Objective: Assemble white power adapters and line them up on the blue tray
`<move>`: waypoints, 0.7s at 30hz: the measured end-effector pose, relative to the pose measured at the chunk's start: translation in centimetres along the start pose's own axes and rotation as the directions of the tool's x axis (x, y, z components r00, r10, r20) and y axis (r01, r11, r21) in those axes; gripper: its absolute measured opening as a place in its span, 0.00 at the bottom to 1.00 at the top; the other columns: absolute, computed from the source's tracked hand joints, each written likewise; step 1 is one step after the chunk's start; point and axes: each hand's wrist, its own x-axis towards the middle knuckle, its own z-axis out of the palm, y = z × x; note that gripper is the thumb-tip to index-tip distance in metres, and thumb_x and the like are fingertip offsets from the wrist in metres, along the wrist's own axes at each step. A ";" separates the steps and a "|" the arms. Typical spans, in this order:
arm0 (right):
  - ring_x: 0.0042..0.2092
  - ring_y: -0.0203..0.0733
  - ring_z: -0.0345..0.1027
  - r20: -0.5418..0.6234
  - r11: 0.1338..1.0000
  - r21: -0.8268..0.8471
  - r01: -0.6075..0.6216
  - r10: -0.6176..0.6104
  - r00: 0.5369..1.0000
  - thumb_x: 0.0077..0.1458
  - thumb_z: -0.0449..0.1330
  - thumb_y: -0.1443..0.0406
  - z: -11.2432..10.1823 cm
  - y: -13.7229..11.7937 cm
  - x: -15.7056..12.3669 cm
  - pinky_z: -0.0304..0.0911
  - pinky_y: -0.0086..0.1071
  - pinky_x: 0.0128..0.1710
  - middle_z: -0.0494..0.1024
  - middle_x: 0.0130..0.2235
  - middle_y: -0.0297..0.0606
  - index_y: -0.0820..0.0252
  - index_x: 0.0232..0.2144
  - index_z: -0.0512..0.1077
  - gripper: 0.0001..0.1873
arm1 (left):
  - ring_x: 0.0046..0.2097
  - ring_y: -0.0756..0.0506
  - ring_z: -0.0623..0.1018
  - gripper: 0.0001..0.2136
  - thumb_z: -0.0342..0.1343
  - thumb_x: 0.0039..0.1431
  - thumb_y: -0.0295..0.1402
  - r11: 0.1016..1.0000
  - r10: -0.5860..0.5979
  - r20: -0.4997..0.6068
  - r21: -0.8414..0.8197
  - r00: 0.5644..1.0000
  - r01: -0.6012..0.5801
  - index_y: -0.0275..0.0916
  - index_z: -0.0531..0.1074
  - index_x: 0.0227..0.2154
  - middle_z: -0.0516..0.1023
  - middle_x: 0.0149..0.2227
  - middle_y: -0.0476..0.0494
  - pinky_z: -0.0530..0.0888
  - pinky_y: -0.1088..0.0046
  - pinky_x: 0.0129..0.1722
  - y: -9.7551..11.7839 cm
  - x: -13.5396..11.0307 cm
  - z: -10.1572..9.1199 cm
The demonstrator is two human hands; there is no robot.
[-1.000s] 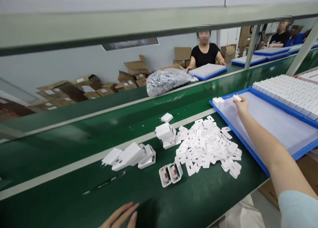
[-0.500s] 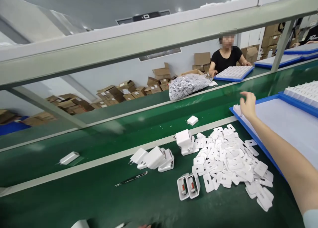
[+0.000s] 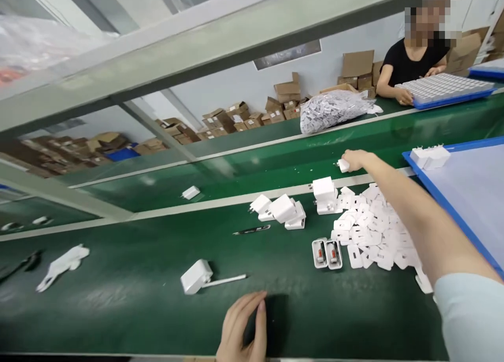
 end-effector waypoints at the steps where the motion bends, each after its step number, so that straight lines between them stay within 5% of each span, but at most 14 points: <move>1: 0.45 0.53 0.74 0.033 1.000 -0.021 0.000 0.001 0.999 0.45 0.68 0.65 -1.2 0.2 -0.9 0.67 0.43 0.48 0.76 0.46 0.51 0.66 0.43 0.77 0.20 | 0.40 0.42 0.80 0.10 0.56 0.60 0.20 1.000 -0.016 0.013 -0.025 1.000 0.016 0.41 0.76 0.39 0.80 0.38 0.43 0.79 0.64 0.41 0.5 0.3 -0.3; 4: 0.42 0.51 0.73 0.073 0.995 -0.042 0.094 -0.091 0.993 0.49 0.67 0.57 -5.0 -0.8 -5.6 0.67 0.42 0.45 0.74 0.48 0.49 0.62 0.53 0.74 0.29 | 0.42 0.43 0.79 0.11 0.55 0.61 0.21 0.989 -0.046 0.061 -0.135 0.997 0.054 0.43 0.76 0.40 0.79 0.39 0.43 0.79 0.64 0.41 2.7 2.1 -0.8; 7: 0.42 0.49 0.72 -0.010 0.950 0.053 0.308 -0.308 0.951 0.52 0.65 0.51 -7.4 -5.0 -12.3 0.67 0.41 0.45 0.76 0.45 0.43 0.55 0.57 0.72 0.32 | 0.48 0.41 0.79 0.14 0.56 0.62 0.25 0.962 0.024 0.149 -0.272 0.989 0.018 0.43 0.73 0.49 0.78 0.46 0.40 0.80 0.64 0.45 5.8 4.7 -0.1; 10: 0.45 0.50 0.72 0.019 0.856 0.151 0.495 -0.503 0.864 0.53 0.66 0.55 -7.5 -10.7 -19.1 0.69 0.39 0.43 0.78 0.45 0.41 0.51 0.56 0.72 0.28 | 0.57 0.36 0.75 0.30 0.62 0.59 0.38 0.931 0.099 0.276 -0.364 0.956 0.009 0.41 0.60 0.63 0.72 0.58 0.33 0.78 0.60 0.51 8.8 6.8 1.8; 13: 0.45 0.47 0.73 0.028 0.811 0.263 0.523 -0.549 0.836 0.58 0.63 0.60 -7.2 -14.0 -23.6 0.70 0.38 0.42 0.78 0.48 0.40 0.47 0.56 0.71 0.24 | 0.59 0.36 0.74 0.32 0.59 0.61 0.34 0.870 0.211 0.315 -0.493 0.925 -0.030 0.41 0.53 0.66 0.73 0.58 0.33 0.76 0.57 0.55 10.8 7.3 3.8; 17: 0.45 0.46 0.74 -0.004 0.837 0.328 0.438 -0.463 0.886 0.60 0.61 0.56 -7.3 -10.5 -24.5 0.73 0.38 0.42 0.77 0.50 0.37 0.42 0.64 0.62 0.31 | 0.55 0.39 0.77 0.27 0.60 0.59 0.27 0.724 0.152 0.337 -0.678 0.929 0.127 0.43 0.61 0.60 0.76 0.55 0.37 0.79 0.64 0.50 11.3 6.4 5.0; 21: 0.47 0.50 0.72 -0.129 0.961 0.064 0.268 -0.258 0.957 0.59 0.60 0.57 -4.6 -1.1 -22.3 0.72 0.46 0.47 0.78 0.45 0.37 0.45 0.49 0.78 0.15 | 0.54 0.40 0.77 0.27 0.65 0.55 0.29 0.574 0.047 0.350 -0.776 0.936 0.261 0.44 0.64 0.57 0.76 0.54 0.38 0.79 0.67 0.48 11.0 6.0 4.6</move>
